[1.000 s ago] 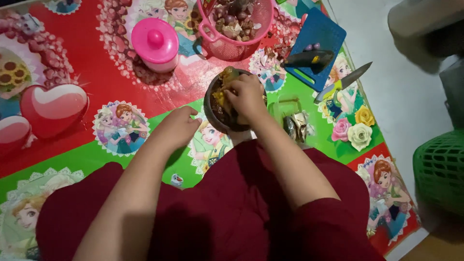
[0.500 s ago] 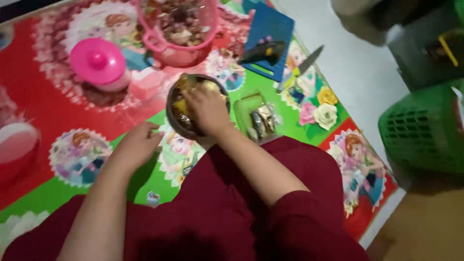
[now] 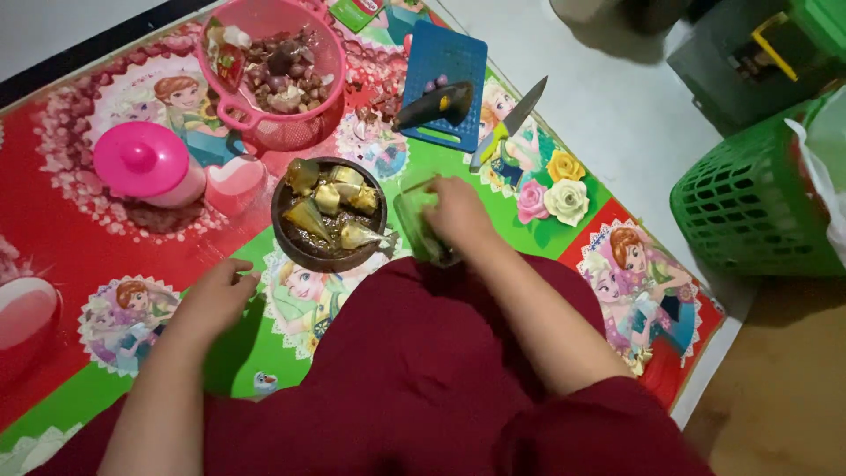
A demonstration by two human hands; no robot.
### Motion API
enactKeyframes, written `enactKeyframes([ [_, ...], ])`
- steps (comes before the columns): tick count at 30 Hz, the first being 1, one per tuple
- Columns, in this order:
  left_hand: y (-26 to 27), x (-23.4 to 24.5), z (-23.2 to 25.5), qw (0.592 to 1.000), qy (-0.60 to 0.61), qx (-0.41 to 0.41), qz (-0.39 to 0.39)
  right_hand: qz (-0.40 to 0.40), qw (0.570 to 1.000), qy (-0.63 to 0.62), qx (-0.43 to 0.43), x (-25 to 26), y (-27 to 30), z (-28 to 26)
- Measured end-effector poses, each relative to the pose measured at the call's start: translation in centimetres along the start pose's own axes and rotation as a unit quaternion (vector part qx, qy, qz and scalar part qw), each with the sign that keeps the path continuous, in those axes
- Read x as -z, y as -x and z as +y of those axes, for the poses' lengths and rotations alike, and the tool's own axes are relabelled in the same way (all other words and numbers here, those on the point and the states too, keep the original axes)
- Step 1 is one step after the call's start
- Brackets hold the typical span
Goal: Grinding ingredients in a mortar and pestle and preparing small fish for a meal
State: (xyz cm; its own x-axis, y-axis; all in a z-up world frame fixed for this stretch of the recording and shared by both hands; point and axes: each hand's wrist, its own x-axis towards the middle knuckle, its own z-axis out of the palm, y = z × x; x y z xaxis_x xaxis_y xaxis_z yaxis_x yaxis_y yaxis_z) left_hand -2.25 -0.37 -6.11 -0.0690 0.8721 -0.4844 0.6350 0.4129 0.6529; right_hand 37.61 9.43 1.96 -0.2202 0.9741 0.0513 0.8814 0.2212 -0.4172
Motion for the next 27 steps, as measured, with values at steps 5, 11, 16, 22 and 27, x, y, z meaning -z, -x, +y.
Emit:
enactKeyframes([
  [5,-0.4,-0.2,0.0,1.000,0.001,0.016,-0.002,-0.059,0.995,0.066,-0.045,-0.2,2.5,2.3],
  [11,-1.7,-1.3,-2.5,0.999,-0.043,-0.023,0.019,-0.018,0.986,0.162,-0.030,-3.1,1.7,2.2],
  [16,-0.9,-0.5,-1.6,0.999,0.003,0.040,-0.012,-0.053,0.996,0.022,-0.072,-1.7,0.8,1.3],
  [22,-0.7,-1.3,-1.3,0.999,0.003,0.015,0.028,0.000,0.990,-0.126,-0.055,-1.9,-0.5,3.8],
  [27,-1.5,-2.7,-1.4,0.995,0.001,-0.024,0.094,0.000,0.989,-0.122,-0.087,-2.9,-1.4,6.5],
])
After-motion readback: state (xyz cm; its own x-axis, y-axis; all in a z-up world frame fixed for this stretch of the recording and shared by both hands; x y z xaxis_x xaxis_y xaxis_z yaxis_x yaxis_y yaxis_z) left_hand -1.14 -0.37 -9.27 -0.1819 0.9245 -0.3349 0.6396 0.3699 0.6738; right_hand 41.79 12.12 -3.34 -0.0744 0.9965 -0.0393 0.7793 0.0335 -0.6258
